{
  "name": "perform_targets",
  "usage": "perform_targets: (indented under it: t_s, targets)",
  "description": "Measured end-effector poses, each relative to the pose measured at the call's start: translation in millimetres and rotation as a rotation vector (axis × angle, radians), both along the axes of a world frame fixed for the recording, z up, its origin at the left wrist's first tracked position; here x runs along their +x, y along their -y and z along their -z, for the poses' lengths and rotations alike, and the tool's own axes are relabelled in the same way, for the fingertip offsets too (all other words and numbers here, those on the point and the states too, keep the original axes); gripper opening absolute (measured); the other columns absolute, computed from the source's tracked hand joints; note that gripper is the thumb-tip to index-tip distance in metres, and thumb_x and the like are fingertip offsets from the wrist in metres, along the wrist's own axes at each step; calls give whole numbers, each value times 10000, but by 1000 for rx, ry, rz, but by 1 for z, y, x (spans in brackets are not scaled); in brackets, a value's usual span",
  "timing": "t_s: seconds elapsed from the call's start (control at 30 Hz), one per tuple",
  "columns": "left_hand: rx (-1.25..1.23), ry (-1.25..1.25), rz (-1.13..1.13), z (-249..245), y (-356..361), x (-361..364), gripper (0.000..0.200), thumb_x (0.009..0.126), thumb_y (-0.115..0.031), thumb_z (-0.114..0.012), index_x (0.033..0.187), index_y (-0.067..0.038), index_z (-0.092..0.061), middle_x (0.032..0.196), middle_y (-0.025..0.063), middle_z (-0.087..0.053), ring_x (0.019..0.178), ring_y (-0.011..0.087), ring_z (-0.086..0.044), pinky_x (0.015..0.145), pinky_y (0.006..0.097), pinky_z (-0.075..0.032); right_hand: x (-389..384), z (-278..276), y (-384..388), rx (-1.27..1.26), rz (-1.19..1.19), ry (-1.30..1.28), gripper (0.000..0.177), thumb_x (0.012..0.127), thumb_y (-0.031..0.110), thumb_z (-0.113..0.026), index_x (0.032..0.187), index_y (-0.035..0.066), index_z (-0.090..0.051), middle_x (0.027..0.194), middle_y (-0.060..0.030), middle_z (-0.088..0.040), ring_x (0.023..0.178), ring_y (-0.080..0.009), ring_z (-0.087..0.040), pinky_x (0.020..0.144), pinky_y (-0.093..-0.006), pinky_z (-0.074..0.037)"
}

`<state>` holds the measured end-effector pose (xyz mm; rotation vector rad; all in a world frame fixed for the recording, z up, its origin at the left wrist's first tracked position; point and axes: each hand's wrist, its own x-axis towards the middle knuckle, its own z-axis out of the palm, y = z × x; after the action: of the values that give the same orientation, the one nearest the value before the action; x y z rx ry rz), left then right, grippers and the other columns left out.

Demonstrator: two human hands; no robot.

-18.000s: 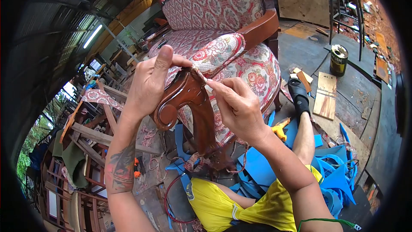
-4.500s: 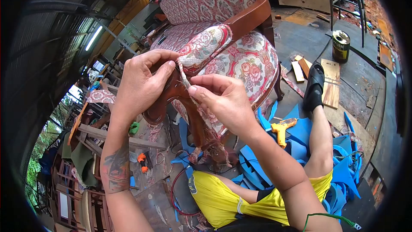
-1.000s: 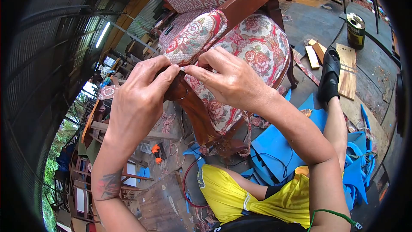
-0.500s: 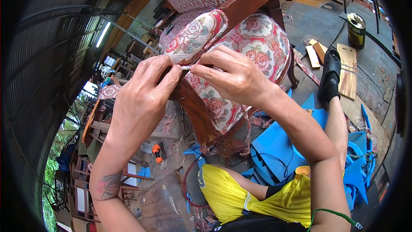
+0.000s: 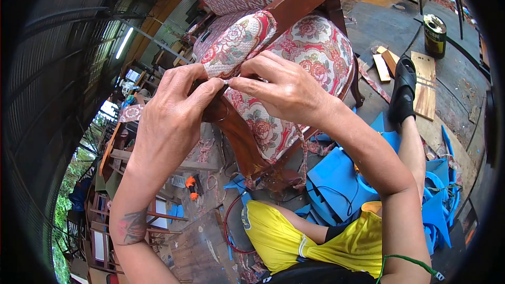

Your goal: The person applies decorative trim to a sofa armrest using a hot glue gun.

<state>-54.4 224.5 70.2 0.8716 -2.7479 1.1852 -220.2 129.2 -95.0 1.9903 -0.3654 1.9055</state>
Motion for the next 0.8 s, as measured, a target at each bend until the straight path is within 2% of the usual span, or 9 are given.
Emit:
perform_targets:
  t_s: [0.07,0.13,0.17,0.23,0.37,0.47,0.57,0.63,0.8]
  targets:
    - [15,10,6,-1,0,0,376,821,54,-701,1173,-79,-687,1168,136,-616,1071,329,-645,898,425,-552,0,-1,-1,3,-1,-3,396,765,37,-712,1157,50,-662,1024,-98,-607,950,-262,-627,810,-367,-569]
    - [9,6,13,0,0,0,389,795,65,-682,1162,-61,-691,1163,129,-622,1097,325,-634,894,422,-557,1,-4,-2,-38,-50,59,536,666,-65,-726,1185,62,-686,1008,-107,-626,880,-267,-642,743,-375,-566]
    - [3,3,20,0,0,0,403,768,75,-662,1152,-43,-696,1157,122,-627,1122,321,-623,891,420,-562,0,-4,-2,-37,-51,58,536,666,-65,-726,1185,62,-686,1008,-107,-626,880,-267,-642,743,-375,-566]
    - [1,2,23,1,0,1,405,769,75,-662,1155,-42,-697,1161,122,-629,1122,321,-624,892,419,-563,-3,-4,1,-27,16,11,376,754,50,-725,1126,53,-669,1012,-88,-613,946,-254,-635,794,-362,-574]
    - [-6,7,24,1,-1,1,410,770,74,-658,1161,-40,-702,1170,123,-631,1125,322,-626,897,418,-566,-1,-4,5,-57,21,31,362,753,51,-726,1111,60,-675,1006,-76,-616,931,-245,-638,783,-357,-575]
    - [-11,12,18,1,-2,0,411,773,71,-654,1166,-41,-700,1171,124,-632,1130,324,-626,899,417,-568,-1,-4,5,-60,7,49,473,668,-40,-757,1128,59,-709,1020,-105,-650,909,-271,-670,754,-363,-585]
    - [-13,20,5,2,-3,1,417,775,68,-652,1175,-43,-695,1176,124,-627,1135,324,-623,901,415,-569,0,-5,5,-72,13,62,464,672,-38,-762,1122,60,-713,1024,-101,-657,905,-264,-675,748,-360,-588]
    - [-5,12,-3,3,-3,2,413,793,72,-670,1186,-57,-689,1183,133,-617,1118,332,-629,912,427,-556,2,-5,5,-80,75,68,333,767,65,-716,1098,54,-682,992,-76,-615,924,-236,-639,766,-352,-573]
    - [-42,55,8,3,-3,2,417,781,46,-657,1189,-37,-678,1187,123,-611,1146,321,-616,901,406,-570,9,-5,2,-131,142,109,310,757,75,-712,1061,13,-702,1015,-93,-617,934,-249,-636,795,-350,-569]
